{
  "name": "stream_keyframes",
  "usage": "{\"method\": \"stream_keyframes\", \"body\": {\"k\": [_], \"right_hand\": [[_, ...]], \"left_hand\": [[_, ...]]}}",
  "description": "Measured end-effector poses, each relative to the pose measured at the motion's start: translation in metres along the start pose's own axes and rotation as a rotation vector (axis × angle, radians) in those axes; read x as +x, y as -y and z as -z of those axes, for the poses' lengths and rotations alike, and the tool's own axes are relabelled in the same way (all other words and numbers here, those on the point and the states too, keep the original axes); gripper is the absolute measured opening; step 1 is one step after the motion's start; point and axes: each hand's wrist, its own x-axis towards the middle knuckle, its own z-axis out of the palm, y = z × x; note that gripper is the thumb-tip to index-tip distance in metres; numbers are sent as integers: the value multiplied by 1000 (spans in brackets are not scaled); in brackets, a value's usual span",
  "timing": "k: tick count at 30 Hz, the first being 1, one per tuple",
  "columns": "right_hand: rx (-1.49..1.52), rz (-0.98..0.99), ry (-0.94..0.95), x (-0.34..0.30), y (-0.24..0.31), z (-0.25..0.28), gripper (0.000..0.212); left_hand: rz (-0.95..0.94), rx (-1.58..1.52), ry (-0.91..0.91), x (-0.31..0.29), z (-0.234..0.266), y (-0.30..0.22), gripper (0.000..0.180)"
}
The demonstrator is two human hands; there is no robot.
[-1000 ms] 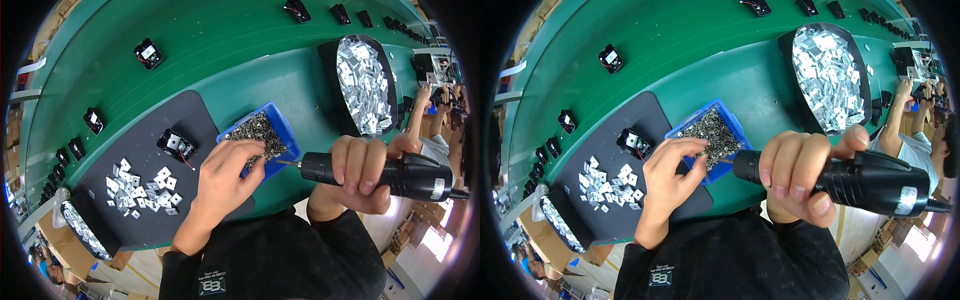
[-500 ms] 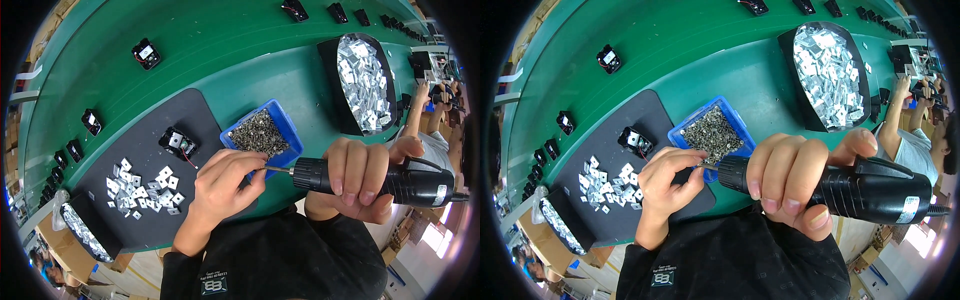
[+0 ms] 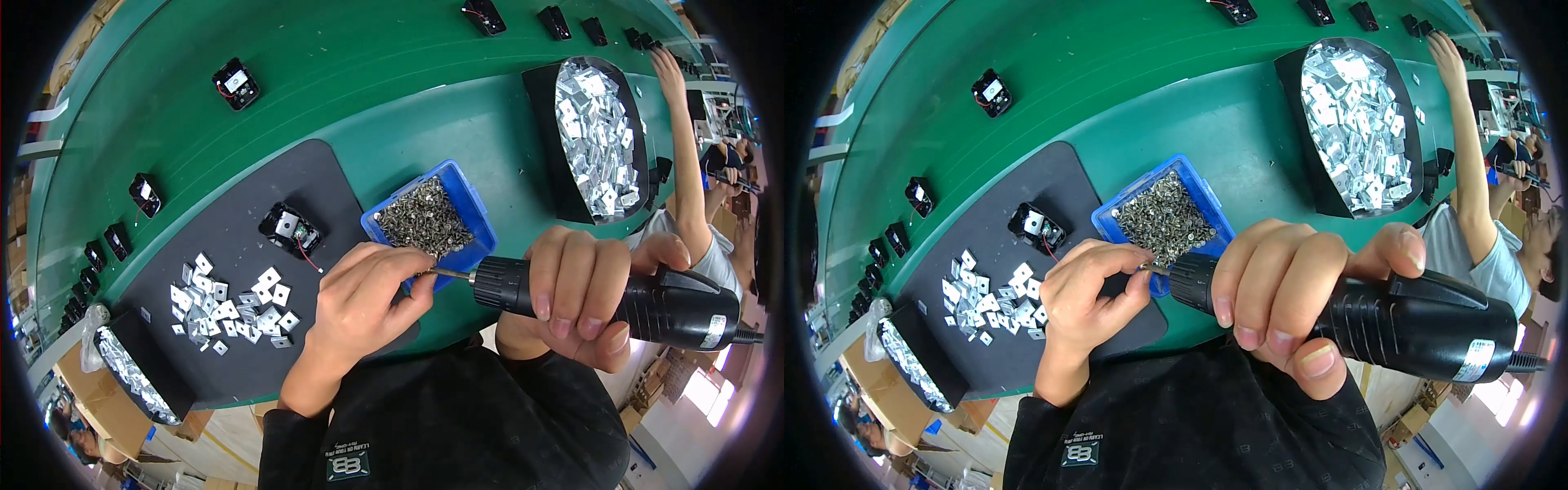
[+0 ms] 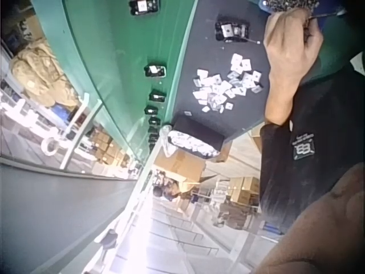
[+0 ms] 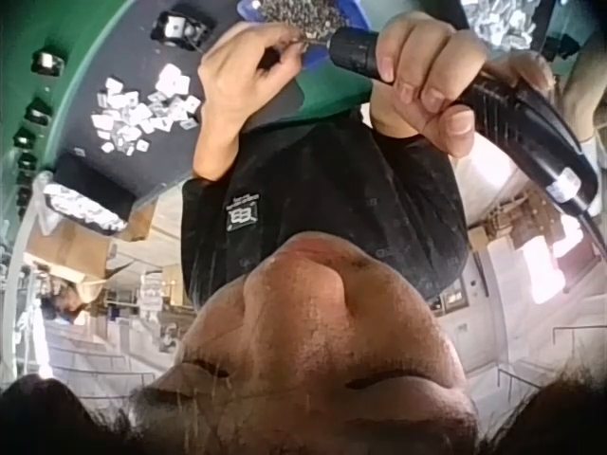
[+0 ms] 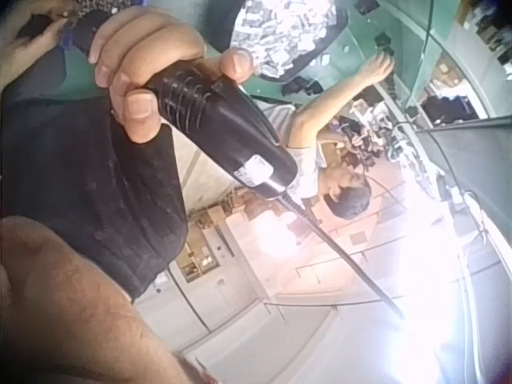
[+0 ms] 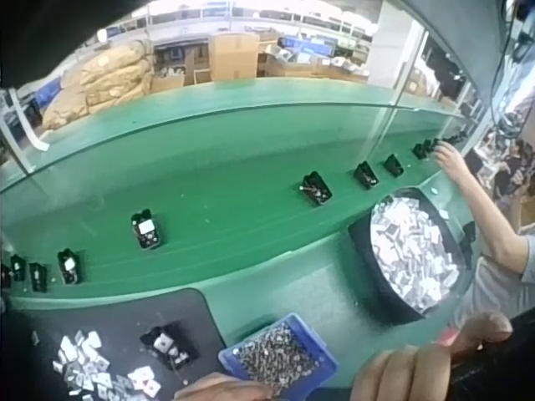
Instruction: The person assembles electronic components by securing them with screws using an electric screwdriver.
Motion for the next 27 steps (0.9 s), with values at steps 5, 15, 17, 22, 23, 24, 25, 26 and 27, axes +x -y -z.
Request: {"method": "stream_keyframes", "body": {"k": [5, 15, 17, 22, 23, 24, 25, 26, 27], "right_hand": [[0, -17, 55, 0, 2, 5, 70], [107, 5, 239, 6, -7, 21, 64], [121, 6, 303, 7, -9, 23, 62], [105, -32, 276, 6, -12, 22, 61], [102, -43, 252, 6, -13, 22, 61], [103, -44, 252, 5, -13, 22, 61], [103, -48, 245, 4, -15, 22, 63], [104, -53, 237, 4, -16, 22, 65], [109, -55, 238, 3, -17, 20, 65]], "left_hand": [[-3, 72, 5, 0, 0, -7, 24], [-7, 81, 51, -3, 5, -6, 23], [0, 74, 64, -3, 5, -5, 25], [-51, 115, 91, -6, 7, 0, 24], [-50, 115, 90, -8, 6, 2, 24], [-78, 119, 81, -9, 4, 4, 25], [-105, 125, 73, -11, 3, 5, 26], [-102, 128, 72, -12, 4, 6, 26], [-100, 124, 83, -13, 5, 7, 29]]}}
